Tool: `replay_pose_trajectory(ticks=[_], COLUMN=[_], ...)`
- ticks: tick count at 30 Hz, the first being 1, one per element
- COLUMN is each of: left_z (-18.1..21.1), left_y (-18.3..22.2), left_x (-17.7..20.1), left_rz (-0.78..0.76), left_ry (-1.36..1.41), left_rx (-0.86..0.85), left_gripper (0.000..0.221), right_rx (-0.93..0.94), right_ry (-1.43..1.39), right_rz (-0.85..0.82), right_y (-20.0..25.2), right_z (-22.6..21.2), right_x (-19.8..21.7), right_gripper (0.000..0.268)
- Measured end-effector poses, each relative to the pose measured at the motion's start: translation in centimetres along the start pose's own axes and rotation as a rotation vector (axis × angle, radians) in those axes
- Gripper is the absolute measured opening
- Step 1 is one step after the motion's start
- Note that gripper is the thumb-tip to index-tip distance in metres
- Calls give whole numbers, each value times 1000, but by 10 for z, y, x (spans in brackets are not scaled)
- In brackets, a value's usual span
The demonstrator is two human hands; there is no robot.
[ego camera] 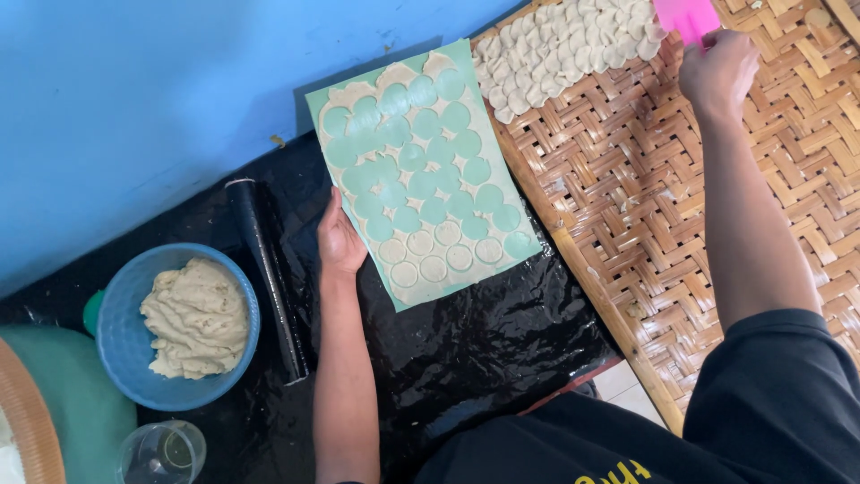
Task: Manually stamping and collecting small circles of dough using a tool and a template.
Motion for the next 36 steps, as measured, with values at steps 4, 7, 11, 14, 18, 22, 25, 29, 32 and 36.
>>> replay_pose_trajectory(ticks=[4,7,11,14,18,22,25,29,32,36], left_z=[-1,-1,-2,-4,-5,-3,-2,-3,-4,-2], left_y=[-1,-1,0,-3,-3,-1,-1,-1,-3,-1], left_x=[5,5,5,9,9,5,0,0,4,2], left_rz=[11,5,-20,-32,-27,-24,-54,-86,-83,-84], left_ry=[3,10,28,37,19,13,13,19,20,28], left_rx=[3,1,2,-4,-13,-11,-9,-7,-14,-14], left_gripper=[55,54,54,54,54,54,54,55,55,54], right_rx=[141,132,281,395,283,283,256,242,240,288], right_ry=[186,257,39,-171,-246,-223,-160,-64,-38,-62], right_rz=[26,22,-74,-234,-582,-628,-620,-639,-650,-652], right_y=[5,15,76,143,230,267,277,285,286,286], right_z=[-19,-33,-89,-126,-172,-201,-203,-196,-194,-178], right_x=[13,22,45,51,62,92,112,126,128,120], right_gripper=[16,17,16,19,26,25,25,27,27,26])
Point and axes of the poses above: each hand's wrist, its own y-axis away from the middle knuckle, its own x-axis out of the back of the hand, z = x × y, the point moved 4 cm from there along -y, towards the middle knuckle, and after that the axes turned 5 degrees about -y, right-handed, at the moved point
